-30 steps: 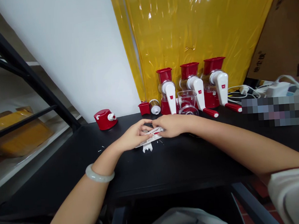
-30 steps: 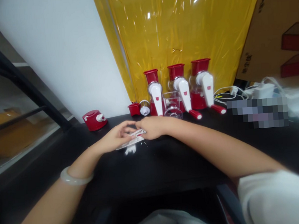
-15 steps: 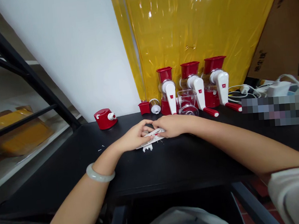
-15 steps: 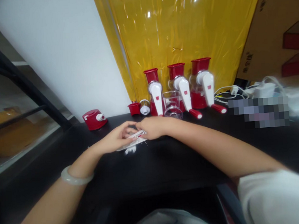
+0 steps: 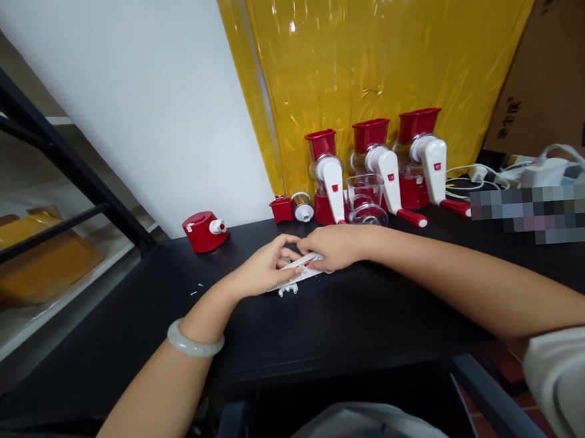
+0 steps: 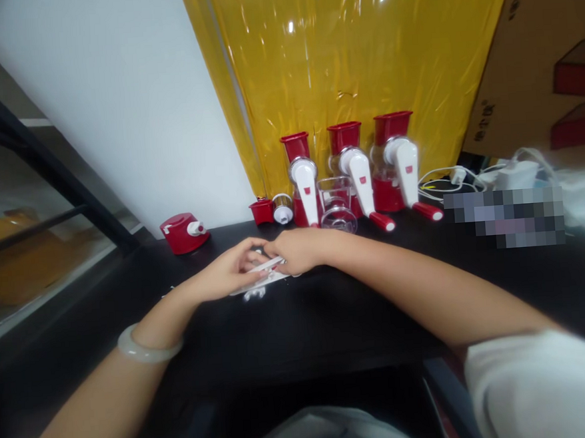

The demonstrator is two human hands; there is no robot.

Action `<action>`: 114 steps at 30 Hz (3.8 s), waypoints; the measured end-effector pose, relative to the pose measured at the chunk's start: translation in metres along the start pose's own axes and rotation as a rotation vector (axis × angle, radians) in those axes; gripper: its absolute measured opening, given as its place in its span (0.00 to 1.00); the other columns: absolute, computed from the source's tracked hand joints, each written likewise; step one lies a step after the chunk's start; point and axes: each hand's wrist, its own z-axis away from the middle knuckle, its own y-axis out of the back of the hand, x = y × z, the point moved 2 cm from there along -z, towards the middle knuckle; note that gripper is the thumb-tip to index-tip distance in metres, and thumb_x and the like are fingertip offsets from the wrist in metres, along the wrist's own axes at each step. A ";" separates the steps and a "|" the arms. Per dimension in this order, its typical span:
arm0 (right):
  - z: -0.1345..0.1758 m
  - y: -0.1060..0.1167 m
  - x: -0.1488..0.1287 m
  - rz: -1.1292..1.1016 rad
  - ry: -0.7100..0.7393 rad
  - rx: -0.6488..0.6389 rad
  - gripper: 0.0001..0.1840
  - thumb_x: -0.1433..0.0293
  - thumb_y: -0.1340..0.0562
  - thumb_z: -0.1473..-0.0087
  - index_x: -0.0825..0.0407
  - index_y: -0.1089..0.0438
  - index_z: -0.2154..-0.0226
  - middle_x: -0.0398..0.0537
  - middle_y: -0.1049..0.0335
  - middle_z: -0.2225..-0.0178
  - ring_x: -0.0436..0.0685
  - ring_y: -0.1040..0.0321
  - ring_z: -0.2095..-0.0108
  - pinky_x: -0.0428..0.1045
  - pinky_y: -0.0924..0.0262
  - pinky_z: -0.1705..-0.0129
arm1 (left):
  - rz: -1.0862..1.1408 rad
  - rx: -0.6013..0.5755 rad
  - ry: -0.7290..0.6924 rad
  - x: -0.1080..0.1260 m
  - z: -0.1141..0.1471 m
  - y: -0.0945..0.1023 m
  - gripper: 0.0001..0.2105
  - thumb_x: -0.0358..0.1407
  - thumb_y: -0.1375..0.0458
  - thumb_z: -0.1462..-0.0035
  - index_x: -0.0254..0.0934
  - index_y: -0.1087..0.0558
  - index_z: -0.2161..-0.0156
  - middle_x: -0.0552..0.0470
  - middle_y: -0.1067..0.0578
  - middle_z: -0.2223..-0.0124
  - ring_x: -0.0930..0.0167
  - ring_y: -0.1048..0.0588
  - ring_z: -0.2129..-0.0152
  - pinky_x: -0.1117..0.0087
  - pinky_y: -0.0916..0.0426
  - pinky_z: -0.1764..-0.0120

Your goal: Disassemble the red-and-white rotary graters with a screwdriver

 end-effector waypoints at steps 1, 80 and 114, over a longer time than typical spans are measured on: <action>0.000 0.000 0.000 0.000 0.002 -0.001 0.16 0.60 0.43 0.44 0.52 0.33 0.57 0.52 0.27 0.63 0.55 0.32 0.69 0.46 0.52 0.74 | -0.006 0.003 -0.001 0.001 0.000 0.000 0.24 0.35 0.38 0.44 0.36 0.40 0.45 0.43 0.23 0.55 0.71 0.23 0.66 0.72 0.31 0.68; 0.001 0.016 -0.009 0.119 0.096 0.612 0.17 0.67 0.46 0.38 0.55 0.35 0.49 0.60 0.40 0.48 0.63 0.43 0.49 0.58 0.45 0.49 | -0.325 0.270 0.038 0.019 0.009 0.034 0.22 0.50 0.49 0.38 0.35 0.31 0.47 0.46 0.23 0.55 0.65 0.25 0.61 0.66 0.31 0.60; -0.009 -0.045 -0.040 0.220 0.464 0.268 0.19 0.72 0.51 0.33 0.46 0.31 0.46 0.48 0.31 0.43 0.61 0.39 0.43 0.53 0.43 0.56 | -1.031 0.334 0.803 -0.041 0.032 0.126 0.18 0.40 0.50 0.39 0.30 0.26 0.53 0.36 0.22 0.53 0.59 0.22 0.57 0.67 0.32 0.57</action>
